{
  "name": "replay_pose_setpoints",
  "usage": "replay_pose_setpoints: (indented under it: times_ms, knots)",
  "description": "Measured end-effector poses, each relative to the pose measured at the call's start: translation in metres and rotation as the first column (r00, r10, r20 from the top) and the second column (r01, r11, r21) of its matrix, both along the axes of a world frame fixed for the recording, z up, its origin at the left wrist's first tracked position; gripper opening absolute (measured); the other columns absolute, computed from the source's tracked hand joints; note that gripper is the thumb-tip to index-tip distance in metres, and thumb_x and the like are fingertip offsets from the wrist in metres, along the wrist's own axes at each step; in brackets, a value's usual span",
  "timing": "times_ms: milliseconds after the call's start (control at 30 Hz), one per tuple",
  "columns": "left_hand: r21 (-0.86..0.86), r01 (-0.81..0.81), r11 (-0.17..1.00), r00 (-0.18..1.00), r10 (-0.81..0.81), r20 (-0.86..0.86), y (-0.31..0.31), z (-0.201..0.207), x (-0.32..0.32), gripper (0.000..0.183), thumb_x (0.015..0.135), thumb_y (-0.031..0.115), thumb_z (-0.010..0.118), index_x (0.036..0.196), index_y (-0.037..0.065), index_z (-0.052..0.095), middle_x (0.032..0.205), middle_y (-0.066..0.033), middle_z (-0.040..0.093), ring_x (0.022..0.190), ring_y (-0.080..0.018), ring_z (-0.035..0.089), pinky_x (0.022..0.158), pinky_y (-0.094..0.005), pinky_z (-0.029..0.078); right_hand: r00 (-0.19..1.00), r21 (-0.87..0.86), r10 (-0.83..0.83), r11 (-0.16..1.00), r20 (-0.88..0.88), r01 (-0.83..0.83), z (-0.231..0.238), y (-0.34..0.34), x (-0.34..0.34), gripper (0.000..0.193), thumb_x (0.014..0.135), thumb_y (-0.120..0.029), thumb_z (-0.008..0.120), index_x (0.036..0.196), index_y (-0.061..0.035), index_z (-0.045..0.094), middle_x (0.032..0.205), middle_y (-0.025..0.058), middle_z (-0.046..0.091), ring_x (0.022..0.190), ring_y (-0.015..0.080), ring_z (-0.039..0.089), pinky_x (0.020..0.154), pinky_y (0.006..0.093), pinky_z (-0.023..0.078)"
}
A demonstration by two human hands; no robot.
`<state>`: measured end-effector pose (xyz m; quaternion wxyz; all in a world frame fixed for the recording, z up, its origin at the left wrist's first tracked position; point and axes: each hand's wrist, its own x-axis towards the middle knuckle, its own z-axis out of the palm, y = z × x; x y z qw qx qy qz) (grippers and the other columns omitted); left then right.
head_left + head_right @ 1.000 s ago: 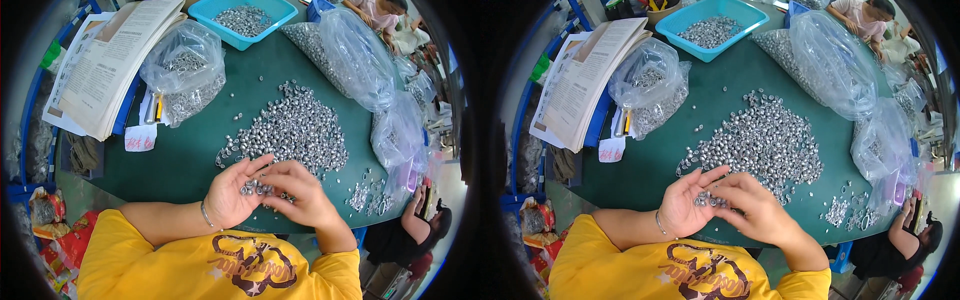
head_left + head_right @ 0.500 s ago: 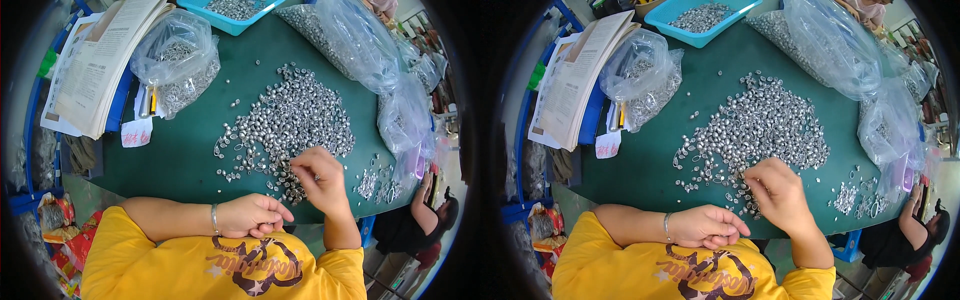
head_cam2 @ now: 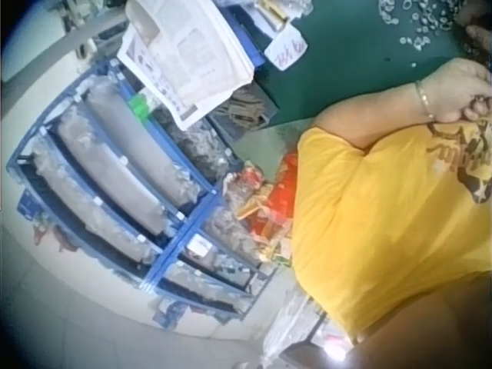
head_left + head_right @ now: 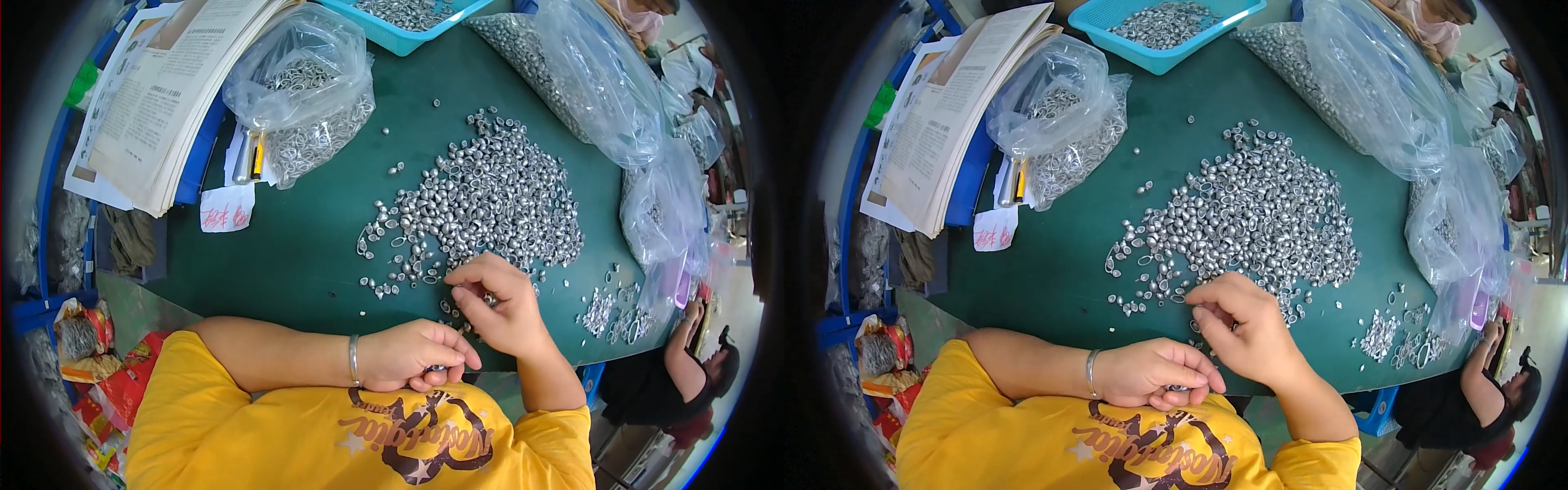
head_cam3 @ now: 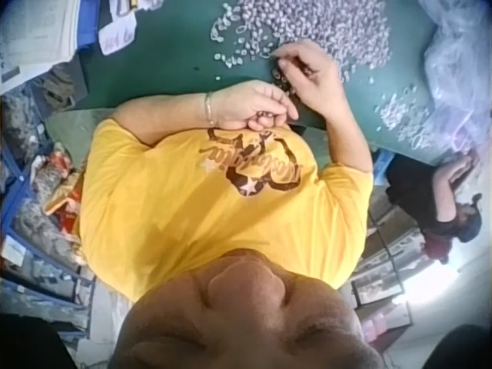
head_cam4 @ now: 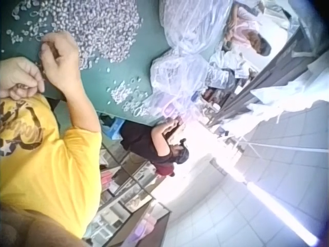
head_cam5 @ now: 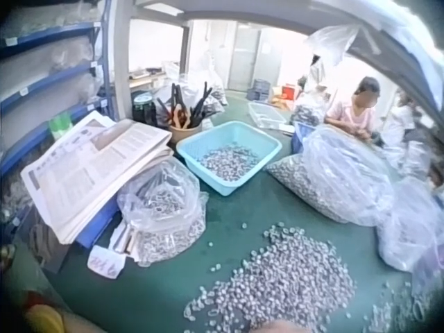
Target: The person sorts through a pile of small metal components on a green table by hand, picking them up, turning them over, and placing them into different groups or bags.
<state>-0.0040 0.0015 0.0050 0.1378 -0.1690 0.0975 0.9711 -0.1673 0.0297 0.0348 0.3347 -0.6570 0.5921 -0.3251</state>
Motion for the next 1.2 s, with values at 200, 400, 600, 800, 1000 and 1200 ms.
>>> replay_pose_setpoints:
  times_ms: [200,400,600,800,1000,1200]
  knots:
    - [-0.005,0.003,1.0,1.0,-0.003,0.003,-0.001,0.0,0.0,0.022,0.087,0.009,0.045,0.104,-0.004,0.049,0.076,-0.0054,0.048,0.055,-0.005,0.038,0.044,-0.0171,0.03,0.542,0.591,-0.423,0.787,0.726,-0.178,-0.012,0.001,-0.011,0.012,0.083,0.001,0.053,0.093,0.0033,0.059,0.079,0.01,0.062,0.064,0.0115,0.058,0.057,0.0223,0.049]
    - [-0.002,-0.004,1.0,0.999,0.004,0.038,-0.003,-0.001,0.0,0.023,0.088,0.01,0.045,0.105,-0.005,0.049,0.076,-0.0054,0.049,0.056,-0.0056,0.039,0.044,-0.0178,0.03,0.392,0.533,-0.409,0.794,0.824,-0.292,-0.02,0.0,-0.012,0.011,0.084,0.002,0.05,0.093,0.0038,0.057,0.08,0.0114,0.062,0.065,0.0138,0.059,0.057,0.0239,0.05]
    - [0.043,-0.013,0.999,1.0,0.013,-0.016,-0.001,-0.004,0.0,0.02,0.088,0.01,0.044,0.103,-0.002,0.05,0.076,-0.0049,0.049,0.056,-0.0055,0.038,0.045,-0.0175,0.03,0.44,0.497,-0.359,0.829,0.823,-0.255,-0.017,-0.002,-0.013,0.012,0.084,0.003,0.049,0.094,0.0036,0.056,0.08,0.0108,0.062,0.066,0.0126,0.059,0.06,0.0236,0.051]
    - [0.048,-0.023,0.999,1.0,0.023,0.004,-0.002,-0.003,0.001,0.019,0.088,0.01,0.044,0.103,-0.001,0.05,0.076,-0.0048,0.049,0.056,-0.0056,0.037,0.045,-0.0175,0.03,0.765,0.37,-0.2,0.927,0.612,-0.053,-0.012,-0.004,-0.003,0.012,0.084,0.008,0.046,0.09,0.0053,0.056,0.083,0.012,0.061,0.07,0.0134,0.06,0.066,0.0246,0.051]
    - [0.048,-0.033,0.998,0.999,0.033,-0.001,-0.001,-0.006,0.001,0.019,0.088,0.009,0.045,0.102,-0.001,0.051,0.076,-0.0047,0.048,0.056,-0.0056,0.038,0.045,-0.0175,0.029,0.772,0.358,-0.181,0.931,0.61,-0.065,-0.013,-0.005,-0.003,0.013,0.084,0.006,0.048,0.093,0.0047,0.057,0.085,0.0107,0.062,0.072,0.0118,0.059,0.065,0.0234,0.05]
    - [-0.04,-0.155,0.987,0.988,0.154,-0.01,-0.002,-0.003,0.0,0.022,0.087,0.007,0.045,0.107,-0.001,0.05,0.094,-0.0076,0.056,0.073,-0.0105,0.051,0.062,-0.02,0.042,0.917,0.669,0.013,0.68,0.399,-0.301,0.018,-0.066,-0.018,0.015,0.075,-0.001,0.053,0.086,0.0036,0.062,0.073,0.0084,0.062,0.062,0.0119,0.06,0.052,0.0228,0.049]
